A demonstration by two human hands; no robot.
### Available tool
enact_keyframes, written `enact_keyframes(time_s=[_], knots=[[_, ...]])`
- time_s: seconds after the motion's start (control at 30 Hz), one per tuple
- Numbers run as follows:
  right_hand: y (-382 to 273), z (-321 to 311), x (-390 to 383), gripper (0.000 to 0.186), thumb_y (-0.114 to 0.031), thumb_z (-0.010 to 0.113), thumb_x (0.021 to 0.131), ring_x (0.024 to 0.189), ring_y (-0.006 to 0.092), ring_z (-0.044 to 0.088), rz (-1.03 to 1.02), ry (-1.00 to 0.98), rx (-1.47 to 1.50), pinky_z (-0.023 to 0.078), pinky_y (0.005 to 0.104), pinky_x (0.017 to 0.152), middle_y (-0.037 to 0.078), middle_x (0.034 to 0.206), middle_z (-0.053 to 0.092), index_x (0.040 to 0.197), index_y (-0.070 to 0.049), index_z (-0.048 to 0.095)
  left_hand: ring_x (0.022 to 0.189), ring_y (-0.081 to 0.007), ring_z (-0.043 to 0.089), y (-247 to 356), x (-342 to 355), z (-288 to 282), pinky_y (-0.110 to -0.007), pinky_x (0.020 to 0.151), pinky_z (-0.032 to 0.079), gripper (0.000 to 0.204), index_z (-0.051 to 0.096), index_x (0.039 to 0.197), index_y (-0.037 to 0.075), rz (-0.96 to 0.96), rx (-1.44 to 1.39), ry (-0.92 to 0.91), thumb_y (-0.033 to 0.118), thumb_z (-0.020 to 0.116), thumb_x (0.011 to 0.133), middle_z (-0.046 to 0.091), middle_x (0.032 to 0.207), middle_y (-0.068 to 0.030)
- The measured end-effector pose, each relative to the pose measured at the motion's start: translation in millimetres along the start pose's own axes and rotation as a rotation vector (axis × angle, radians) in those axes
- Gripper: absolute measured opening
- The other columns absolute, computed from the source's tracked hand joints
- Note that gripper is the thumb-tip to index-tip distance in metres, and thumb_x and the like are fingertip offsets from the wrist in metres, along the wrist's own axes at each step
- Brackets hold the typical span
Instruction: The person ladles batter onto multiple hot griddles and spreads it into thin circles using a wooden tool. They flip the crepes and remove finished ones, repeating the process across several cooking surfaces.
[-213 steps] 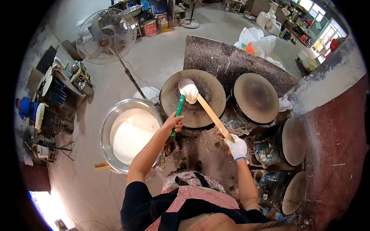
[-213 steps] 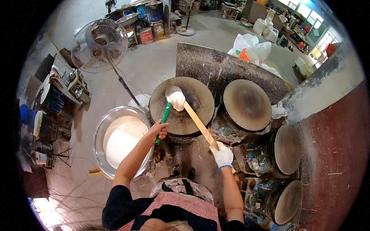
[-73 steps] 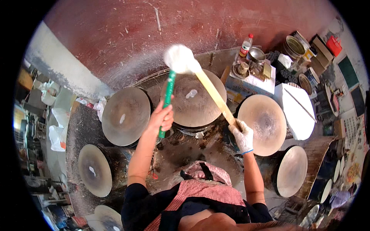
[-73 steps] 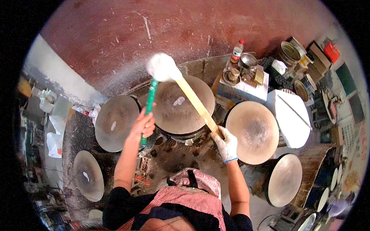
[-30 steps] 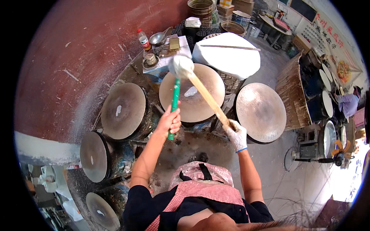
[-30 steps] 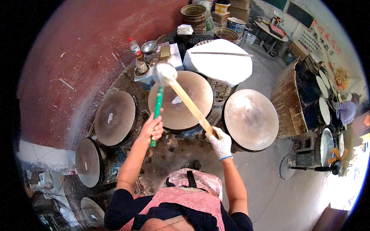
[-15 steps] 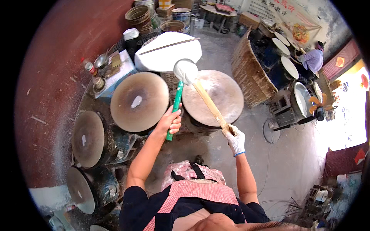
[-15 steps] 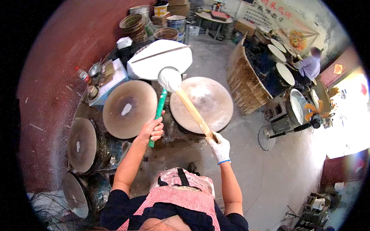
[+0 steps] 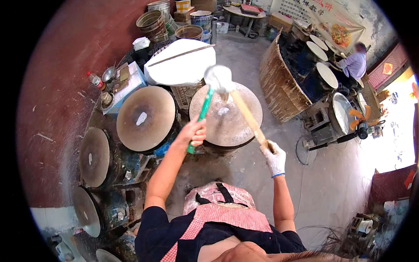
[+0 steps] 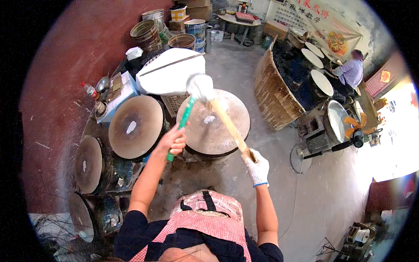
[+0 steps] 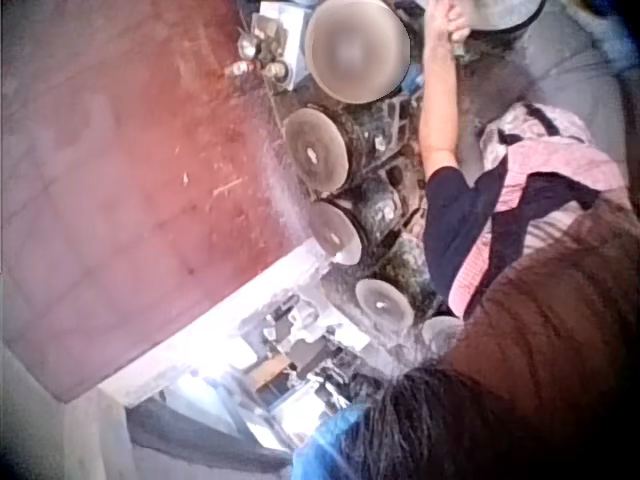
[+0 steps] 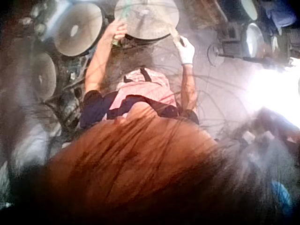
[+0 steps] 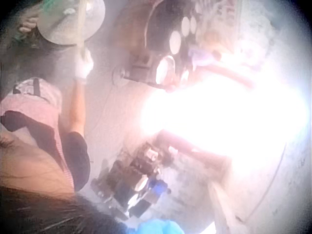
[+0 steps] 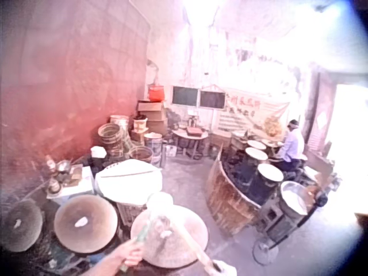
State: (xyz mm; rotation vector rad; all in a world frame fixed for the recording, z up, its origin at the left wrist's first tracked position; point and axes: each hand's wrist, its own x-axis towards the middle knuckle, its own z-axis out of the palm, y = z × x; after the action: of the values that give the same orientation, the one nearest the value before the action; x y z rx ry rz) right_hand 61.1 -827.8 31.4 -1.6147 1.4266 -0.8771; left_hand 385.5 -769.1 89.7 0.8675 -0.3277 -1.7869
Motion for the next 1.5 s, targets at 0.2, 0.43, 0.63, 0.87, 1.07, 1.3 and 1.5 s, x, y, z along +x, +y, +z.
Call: enact_keyframes(time_s=[0.2, 0.43, 0.63, 0.87, 1.07, 1.3, 1.5], knots=[[-61.5, 2.2, 4.9, 0.029, -0.006, 0.068, 0.074, 0.078, 0.0073, 0.054, -0.076, -0.104, 0.218, 0.045, 0.0227, 0.074, 0.003, 0.087, 0.063, 0.101, 0.002, 0.06, 0.033, -0.0058, 0.028, -3.6, -38.5, 8.5, -0.02, 0.026, 0.027, 0.043, 0.026, 0.133, 0.025, 0.356, 0.096, -0.007, 0.015, 0.04, 0.093, 0.031, 0.054, 0.0015], [23.6, 46.9, -5.9, 0.035, -0.024, 0.068, 0.073, 0.078, 0.0155, 0.063, -0.031, -0.391, -0.25, 0.047, 0.0265, 0.073, 0.012, 0.086, 0.066, 0.098, 0.0, 0.061, 0.034, -0.0037, 0.026, -62.1, -67.0, -41.5, -0.018, 0.026, 0.022, 0.015, 0.045, 0.107, 0.019, -0.058, -0.57, 0.151, 0.022, 0.044, 0.093, 0.032, 0.053, 0.0035], [-34.5, 112.9, -16.5, 0.031, -0.009, 0.067, 0.074, 0.075, 0.0102, 0.056, -0.018, -0.658, 0.149, 0.046, 0.0237, 0.069, 0.005, 0.085, 0.063, 0.101, 0.003, 0.059, 0.034, -0.0042, 0.027, -66.2, -171.2, -44.4, -0.018, 0.027, 0.025, 0.041, 0.029, 0.131, 0.027, 0.429, -0.241, 0.263, 0.018, 0.041, 0.094, 0.032, 0.055, 0.002], [7.8, 247.3, -39.8, 0.032, -0.011, 0.069, 0.072, 0.074, 0.0081, 0.054, -0.116, -0.999, -0.079, 0.045, 0.023, 0.07, 0.003, 0.084, 0.062, 0.101, 0.002, 0.061, 0.034, -0.0045, 0.027, -115.7, -274.8, -122.4, -0.02, 0.027, 0.022, 0.021, 0.042, 0.113, 0.022, 0.404, -0.732, 0.561, 0.018, 0.044, 0.093, 0.033, 0.054, 0.0031], [-76.5, 318.7, -113.9, 0.03, -0.01, 0.067, 0.073, 0.076, 0.0092, 0.054, -0.209, -1.191, 0.003, 0.045, 0.0235, 0.071, 0.004, 0.085, 0.062, 0.1, 0.003, 0.061, 0.035, -0.0047, 0.028, -149.3, -382.7, -142.8, -0.02, 0.028, 0.024, 0.036, 0.033, 0.128, 0.022, 0.772, -0.558, 0.609, 0.014, 0.04, 0.094, 0.034, 0.056, 0.0026], [-90.2, 423.9, -157.3, 0.027, -0.009, 0.066, 0.072, 0.074, 0.0109, 0.054, -0.326, -1.459, -0.187, 0.045, 0.0248, 0.069, 0.005, 0.083, 0.061, 0.095, 0.005, 0.061, 0.036, -0.0051, 0.028, -169.4, -436.3, -176.3, -0.02, 0.029, 0.019, 0.023, 0.042, 0.114, 0.022, 0.887, -0.932, 0.767, 0.018, 0.047, 0.092, 0.034, 0.054, 0.0036], [-170.3, 443.1, -201.3, 0.023, -0.004, 0.065, 0.072, 0.065, 0.0091, 0.05, -0.596, -1.54, -0.104, 0.043, 0.0248, 0.06, 0.002, 0.073, 0.058, 0.093, 0.005, 0.06, 0.036, -0.0037, 0.029, -213.9, -457.2, -148.1, -0.02, 0.029, 0.023, 0.038, 0.031, 0.129, 0.019, 1.188, -0.772, 0.886, 0.017, 0.044, 0.093, 0.033, 0.055, 0.0038]])
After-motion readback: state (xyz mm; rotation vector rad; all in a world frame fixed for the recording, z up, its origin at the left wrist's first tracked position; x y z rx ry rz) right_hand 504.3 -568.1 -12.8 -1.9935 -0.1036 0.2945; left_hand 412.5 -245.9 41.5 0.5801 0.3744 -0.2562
